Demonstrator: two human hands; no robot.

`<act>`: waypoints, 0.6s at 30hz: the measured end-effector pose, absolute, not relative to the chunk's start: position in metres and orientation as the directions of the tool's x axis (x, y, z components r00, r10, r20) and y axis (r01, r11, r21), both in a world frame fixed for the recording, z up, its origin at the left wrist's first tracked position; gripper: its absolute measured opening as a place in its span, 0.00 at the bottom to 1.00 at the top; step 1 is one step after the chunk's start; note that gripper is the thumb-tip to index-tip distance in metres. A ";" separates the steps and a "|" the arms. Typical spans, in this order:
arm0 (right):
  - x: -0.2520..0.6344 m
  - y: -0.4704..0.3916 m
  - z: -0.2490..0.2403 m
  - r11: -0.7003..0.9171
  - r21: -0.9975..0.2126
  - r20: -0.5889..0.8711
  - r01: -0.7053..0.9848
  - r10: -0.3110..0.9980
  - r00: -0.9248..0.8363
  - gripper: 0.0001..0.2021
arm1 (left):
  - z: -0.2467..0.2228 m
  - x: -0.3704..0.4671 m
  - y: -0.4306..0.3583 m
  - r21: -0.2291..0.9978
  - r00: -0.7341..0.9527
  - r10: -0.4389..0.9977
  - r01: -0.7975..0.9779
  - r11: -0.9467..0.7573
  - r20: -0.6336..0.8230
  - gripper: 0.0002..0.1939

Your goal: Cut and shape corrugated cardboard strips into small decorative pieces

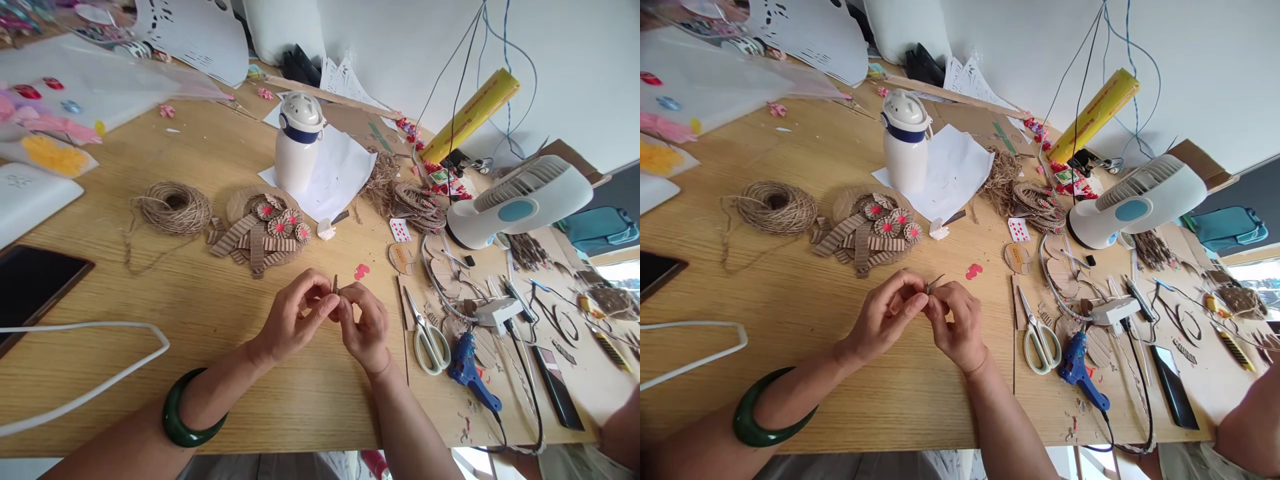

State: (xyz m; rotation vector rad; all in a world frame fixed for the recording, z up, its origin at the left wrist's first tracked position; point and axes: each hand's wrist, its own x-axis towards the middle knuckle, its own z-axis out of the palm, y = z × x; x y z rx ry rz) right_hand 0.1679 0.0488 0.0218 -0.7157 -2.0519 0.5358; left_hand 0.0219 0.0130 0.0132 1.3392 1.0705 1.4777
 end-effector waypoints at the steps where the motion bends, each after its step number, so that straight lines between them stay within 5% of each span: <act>1: 0.168 0.049 0.021 0.744 -0.604 0.601 0.287 0.661 -0.449 0.07 | 0.012 0.023 0.013 0.961 -0.061 0.960 -0.028 -0.274 0.272 0.04; 9: 0.167 0.051 0.014 0.802 -0.488 0.653 0.343 0.597 -0.466 0.09 | 0.007 0.022 0.012 0.898 -0.068 0.917 0.244 -0.366 0.392 0.06; 18: 0.163 0.049 0.019 0.574 -0.793 0.482 0.203 0.796 -0.367 0.07 | 0.008 0.024 0.013 0.918 -0.102 0.921 0.177 -0.355 0.376 0.08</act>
